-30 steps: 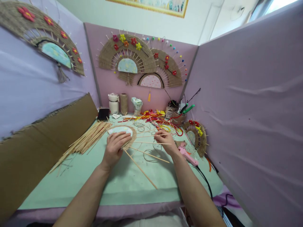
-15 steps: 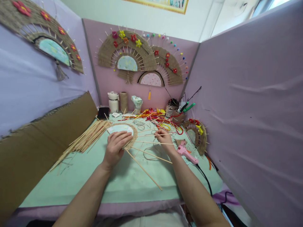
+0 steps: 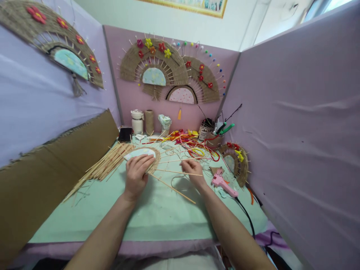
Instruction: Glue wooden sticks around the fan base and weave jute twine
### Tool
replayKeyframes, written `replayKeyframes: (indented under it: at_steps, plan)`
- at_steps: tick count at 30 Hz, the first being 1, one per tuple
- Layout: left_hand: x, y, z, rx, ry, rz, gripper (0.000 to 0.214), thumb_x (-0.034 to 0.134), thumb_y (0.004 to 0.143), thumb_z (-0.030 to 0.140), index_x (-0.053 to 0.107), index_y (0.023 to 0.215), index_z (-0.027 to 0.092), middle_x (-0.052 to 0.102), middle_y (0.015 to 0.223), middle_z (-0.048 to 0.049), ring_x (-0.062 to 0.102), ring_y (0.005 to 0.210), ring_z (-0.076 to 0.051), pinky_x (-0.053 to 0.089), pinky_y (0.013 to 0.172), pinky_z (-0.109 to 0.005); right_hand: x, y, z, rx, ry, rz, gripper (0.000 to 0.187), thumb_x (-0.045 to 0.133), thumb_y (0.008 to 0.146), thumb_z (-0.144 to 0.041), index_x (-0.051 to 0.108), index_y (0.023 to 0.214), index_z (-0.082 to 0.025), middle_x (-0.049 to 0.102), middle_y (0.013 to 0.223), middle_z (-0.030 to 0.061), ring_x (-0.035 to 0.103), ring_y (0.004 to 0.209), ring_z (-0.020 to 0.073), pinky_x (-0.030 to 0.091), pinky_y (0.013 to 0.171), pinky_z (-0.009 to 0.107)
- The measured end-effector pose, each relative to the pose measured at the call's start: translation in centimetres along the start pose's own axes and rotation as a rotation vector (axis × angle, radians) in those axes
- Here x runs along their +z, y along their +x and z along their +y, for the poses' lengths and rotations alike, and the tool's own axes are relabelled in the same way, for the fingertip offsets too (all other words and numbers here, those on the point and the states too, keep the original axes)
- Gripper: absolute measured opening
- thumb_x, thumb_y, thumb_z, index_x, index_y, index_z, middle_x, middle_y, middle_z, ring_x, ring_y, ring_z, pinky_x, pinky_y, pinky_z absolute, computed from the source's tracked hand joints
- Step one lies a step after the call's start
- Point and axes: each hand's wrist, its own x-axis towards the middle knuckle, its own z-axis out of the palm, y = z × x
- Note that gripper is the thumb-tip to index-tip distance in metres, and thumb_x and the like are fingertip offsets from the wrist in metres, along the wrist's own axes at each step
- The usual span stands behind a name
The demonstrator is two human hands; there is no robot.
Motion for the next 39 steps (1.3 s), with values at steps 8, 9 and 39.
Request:
replayKeyframes:
  at_steps: [8, 9, 39]
  plan:
    - [0.5, 0.0, 0.7, 0.059, -0.018, -0.072, 0.038, 0.042, 0.089, 0.01, 0.063, 0.118, 0.024, 0.069, 0.116, -0.0072, 0.057, 0.114, -0.023, 0.033, 0.098, -0.044, 3.2, -1.6, -0.8, 0.424, 0.559, -0.476, 0.033, 0.083, 0.061, -0.044, 0.07, 0.072, -0.016, 0.06, 0.064, 0.0013, 0.05, 0.057, 0.0091, 0.038, 0.057, 0.022]
    - [0.6, 0.0, 0.8, 0.064, -0.015, -0.077, 0.038, 0.043, 0.089, 0.01, 0.063, 0.118, 0.024, 0.069, 0.116, -0.0074, 0.057, 0.114, -0.024, 0.032, 0.098, -0.045, 3.2, -1.6, -1.0, 0.425, 0.59, -0.461, 0.032, 0.083, 0.061, -0.043, 0.069, 0.071, -0.016, 0.059, 0.063, 0.0008, 0.049, 0.057, 0.0089, 0.038, 0.057, 0.022]
    - [0.9, -0.2, 0.8, 0.011, -0.016, -0.09, 0.04, 0.044, 0.087, 0.01, 0.063, 0.119, 0.025, 0.07, 0.115, -0.0069, 0.059, 0.112, -0.024, 0.033, 0.098, -0.044, 3.6, -1.4, -0.6, 0.361, 0.628, -0.208, 0.025, 0.082, 0.057, -0.026, 0.07, 0.079, -0.02, 0.06, 0.068, -0.0013, 0.049, 0.055, 0.0089, 0.041, 0.056, 0.024]
